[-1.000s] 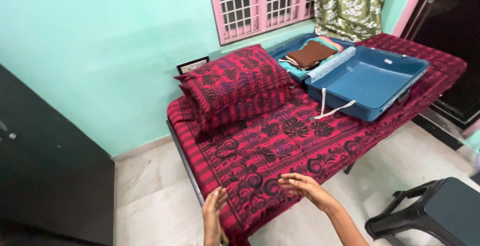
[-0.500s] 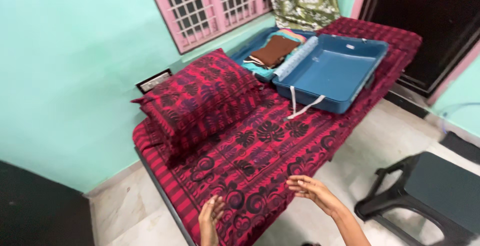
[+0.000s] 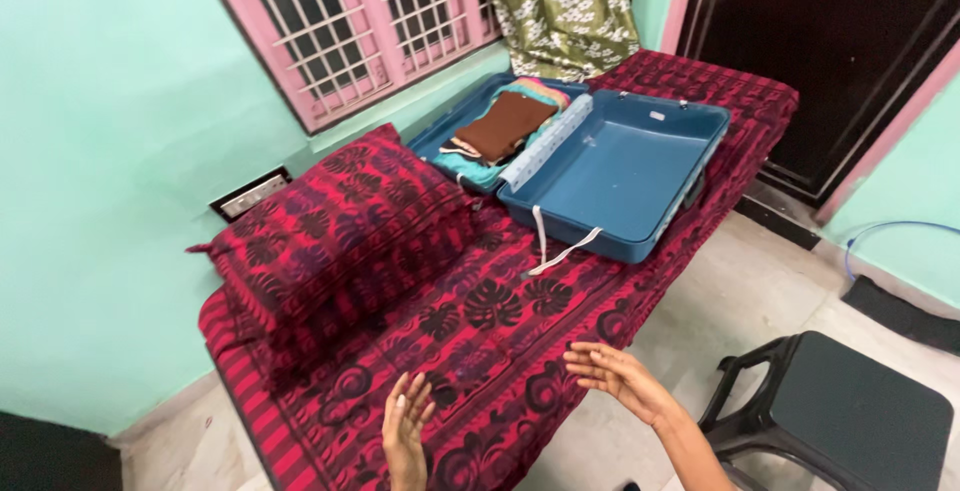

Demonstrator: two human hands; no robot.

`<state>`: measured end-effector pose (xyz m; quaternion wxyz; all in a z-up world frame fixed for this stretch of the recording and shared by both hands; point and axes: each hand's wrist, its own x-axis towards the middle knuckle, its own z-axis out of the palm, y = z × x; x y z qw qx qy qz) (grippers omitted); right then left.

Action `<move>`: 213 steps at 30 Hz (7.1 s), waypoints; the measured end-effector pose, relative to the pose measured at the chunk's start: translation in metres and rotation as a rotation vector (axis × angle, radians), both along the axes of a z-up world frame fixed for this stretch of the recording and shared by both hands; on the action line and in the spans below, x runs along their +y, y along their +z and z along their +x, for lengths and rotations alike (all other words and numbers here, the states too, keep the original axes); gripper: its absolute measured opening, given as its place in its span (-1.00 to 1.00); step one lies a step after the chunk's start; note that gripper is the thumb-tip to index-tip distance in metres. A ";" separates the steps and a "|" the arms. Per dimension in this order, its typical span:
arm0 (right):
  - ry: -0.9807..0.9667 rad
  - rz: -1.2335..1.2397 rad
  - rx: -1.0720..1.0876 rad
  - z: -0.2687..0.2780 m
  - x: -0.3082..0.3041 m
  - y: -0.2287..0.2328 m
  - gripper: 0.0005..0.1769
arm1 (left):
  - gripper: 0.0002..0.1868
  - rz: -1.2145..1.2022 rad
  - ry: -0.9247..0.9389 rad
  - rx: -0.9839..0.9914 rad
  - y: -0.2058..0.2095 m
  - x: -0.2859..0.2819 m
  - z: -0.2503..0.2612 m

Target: The person removes folded clothes from a blue suitcase on a bed and places them into an open wardrobe. The person handles a yellow t-shirt, a patterned cloth, a light blue cloth, an orange cloth, a black cloth, and a brown cloth one at a time, stacking them on shelves inside the wardrobe.

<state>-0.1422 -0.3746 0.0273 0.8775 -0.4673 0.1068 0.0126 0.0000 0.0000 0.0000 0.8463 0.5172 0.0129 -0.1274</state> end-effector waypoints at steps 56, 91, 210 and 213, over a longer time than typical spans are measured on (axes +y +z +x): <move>-0.290 0.352 0.014 0.098 -0.464 -0.088 -0.49 | -0.37 -0.089 -0.178 0.031 -0.022 -0.502 0.217; -0.038 0.515 -0.010 0.163 -0.729 -0.080 -0.51 | -0.41 0.000 0.210 0.180 -0.050 -0.673 0.145; 0.622 0.480 0.095 0.652 -0.634 -0.098 -0.41 | -0.42 0.070 0.525 -0.152 0.011 -0.703 0.499; 0.517 0.304 0.097 0.649 -0.636 -0.085 -0.36 | -0.38 0.016 0.479 -0.206 0.039 -0.749 0.454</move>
